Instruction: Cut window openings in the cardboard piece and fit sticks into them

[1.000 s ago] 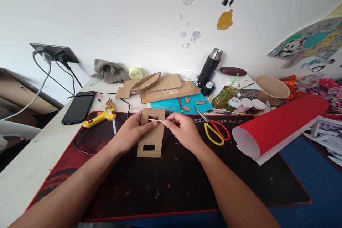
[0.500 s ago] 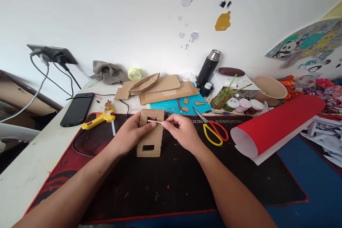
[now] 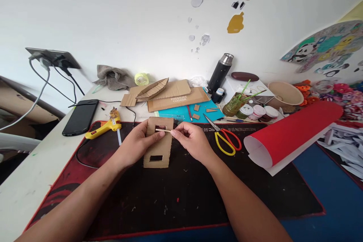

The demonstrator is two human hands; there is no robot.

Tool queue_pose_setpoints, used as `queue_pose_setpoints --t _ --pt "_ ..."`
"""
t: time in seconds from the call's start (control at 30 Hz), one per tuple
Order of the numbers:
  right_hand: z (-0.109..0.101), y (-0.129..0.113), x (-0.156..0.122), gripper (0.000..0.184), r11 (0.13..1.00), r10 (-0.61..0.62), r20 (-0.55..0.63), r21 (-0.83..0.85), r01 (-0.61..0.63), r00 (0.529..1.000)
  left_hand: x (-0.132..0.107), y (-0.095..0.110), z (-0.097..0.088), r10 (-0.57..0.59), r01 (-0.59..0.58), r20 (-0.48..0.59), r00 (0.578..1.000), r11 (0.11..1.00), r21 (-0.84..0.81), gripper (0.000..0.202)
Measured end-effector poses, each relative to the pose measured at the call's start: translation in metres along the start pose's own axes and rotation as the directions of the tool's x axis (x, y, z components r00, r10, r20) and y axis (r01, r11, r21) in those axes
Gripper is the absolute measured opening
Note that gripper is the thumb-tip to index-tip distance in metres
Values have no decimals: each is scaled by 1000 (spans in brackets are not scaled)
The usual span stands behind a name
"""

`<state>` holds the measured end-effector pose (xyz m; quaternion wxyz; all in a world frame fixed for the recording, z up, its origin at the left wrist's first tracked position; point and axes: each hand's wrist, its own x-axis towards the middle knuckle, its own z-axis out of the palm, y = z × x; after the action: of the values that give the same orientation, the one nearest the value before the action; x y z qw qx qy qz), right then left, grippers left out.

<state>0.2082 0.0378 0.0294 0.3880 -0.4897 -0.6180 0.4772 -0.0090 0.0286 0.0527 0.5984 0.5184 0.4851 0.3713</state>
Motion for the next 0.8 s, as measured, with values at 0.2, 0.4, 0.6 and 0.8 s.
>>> queue_pose_setpoints --t 0.2,0.4,0.6,0.8 --pt "0 0 0 34 1000 0 5 6 0 1000 1 -1 0 -12 12 14 1000 1000 3 57" --pt "0 0 0 36 1000 -7 4 -3 7 1000 1 0 1 -6 5 13 1000 1000 25 55" --pt "1 0 0 33 1000 -5 -9 -13 5 1000 1 -1 1 -3 3 8 1000 1000 -5 56" --pt "1 -2 -1 29 999 -2 -10 -36 1 1000 1 0 1 -31 31 12 999 1000 5 57"
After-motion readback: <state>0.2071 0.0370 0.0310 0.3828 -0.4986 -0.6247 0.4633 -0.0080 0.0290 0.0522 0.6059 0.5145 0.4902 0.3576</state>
